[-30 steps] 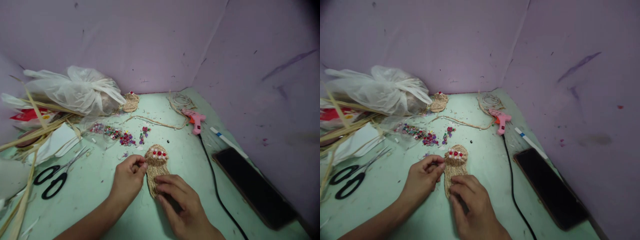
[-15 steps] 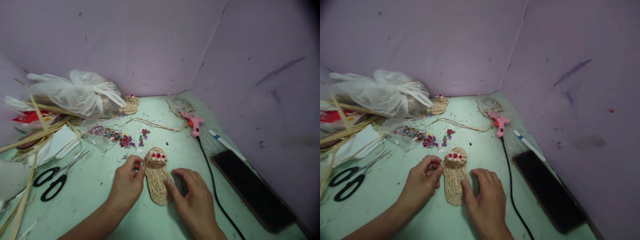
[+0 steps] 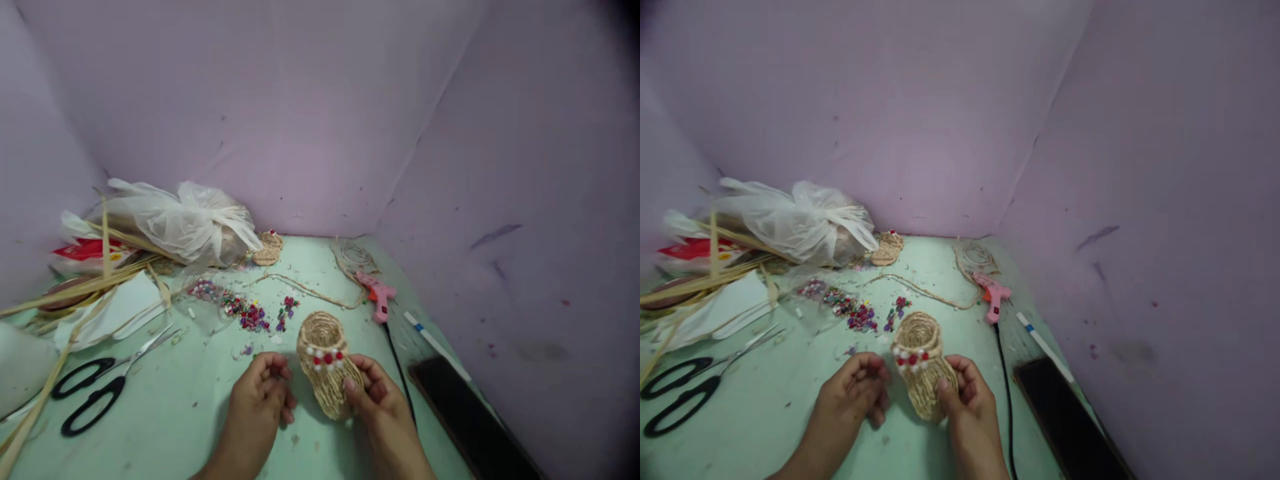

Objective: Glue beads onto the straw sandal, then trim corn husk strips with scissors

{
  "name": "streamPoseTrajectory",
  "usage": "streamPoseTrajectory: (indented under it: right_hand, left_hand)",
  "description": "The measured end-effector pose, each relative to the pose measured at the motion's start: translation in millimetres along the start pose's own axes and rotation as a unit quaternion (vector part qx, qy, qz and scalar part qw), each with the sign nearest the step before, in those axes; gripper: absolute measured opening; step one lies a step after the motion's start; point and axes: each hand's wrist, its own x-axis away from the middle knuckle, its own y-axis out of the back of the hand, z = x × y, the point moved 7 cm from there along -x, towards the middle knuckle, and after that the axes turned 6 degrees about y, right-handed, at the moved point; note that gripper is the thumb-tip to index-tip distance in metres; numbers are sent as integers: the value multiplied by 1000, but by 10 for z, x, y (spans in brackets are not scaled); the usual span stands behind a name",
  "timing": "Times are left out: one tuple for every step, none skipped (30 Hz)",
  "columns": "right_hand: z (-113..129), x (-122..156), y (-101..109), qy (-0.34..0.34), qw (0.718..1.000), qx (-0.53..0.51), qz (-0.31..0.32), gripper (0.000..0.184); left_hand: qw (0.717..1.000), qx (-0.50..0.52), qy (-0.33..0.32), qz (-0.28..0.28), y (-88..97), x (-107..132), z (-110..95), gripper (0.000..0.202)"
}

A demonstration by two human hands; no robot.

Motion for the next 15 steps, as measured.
streamPoseTrajectory:
  right_hand:
    - [44,-71,-2,4,1000,-20,-1,30]
    - [93,-138,-9,13,999,-36,-1,30]
    - [140,-198,-18,25,999,-48,-1,30]
    - [181,-247,-28,38,998,-58,-4,30]
    - [214,-285,-36,51,997,-65,-9,30]
    - [236,-311,-47,60,996,-71,-16,31]
    - [246,-328,-60,64,995,-76,-22,31]
    - [248,-338,-75,62,994,-82,-28,32]
    - [242,-344,-97,51,995,-87,-29,33]
    - [230,-350,-127,31,995,-91,-24,34]
    - [218,-357,-164,6,996,-93,-12,35]
    - [209,-367,-202,-22,995,-93,2,35]
    - [211,-386,-235,-45,995,-89,17,35]
    - [224,-417,-260,-60,994,-82,29,34]
    - [246,-466,-277,-66,994,-73,39,32]
  left_hand:
    - [1000,5,7,-3,7,-6,8,19]
    - [1000,5,14,-5,15,-12,15,18]
    - [1000,1,19,-3,19,-19,22,18]
    - [1000,-3,22,1,20,-27,29,16]
    - [1000,-5,22,8,20,-33,36,16]
    - [1000,-7,20,15,19,-40,47,15]
    - [1000,-11,18,23,14,-46,64,15]
    - [999,-15,17,29,9,-51,87,14]
    - [999,-19,15,31,8,-56,112,14]
    - [999,-24,10,29,10,-60,135,14]
    - [999,-28,4,26,9,-63,155,13]
    - [999,-32,-3,23,9,-65,171,12]
    - [999,-34,-9,21,6,-65,184,11]
    - [999,-36,-12,21,0,-66,196,10]
    - [999,-39,-11,28,-12,-68,210,9]
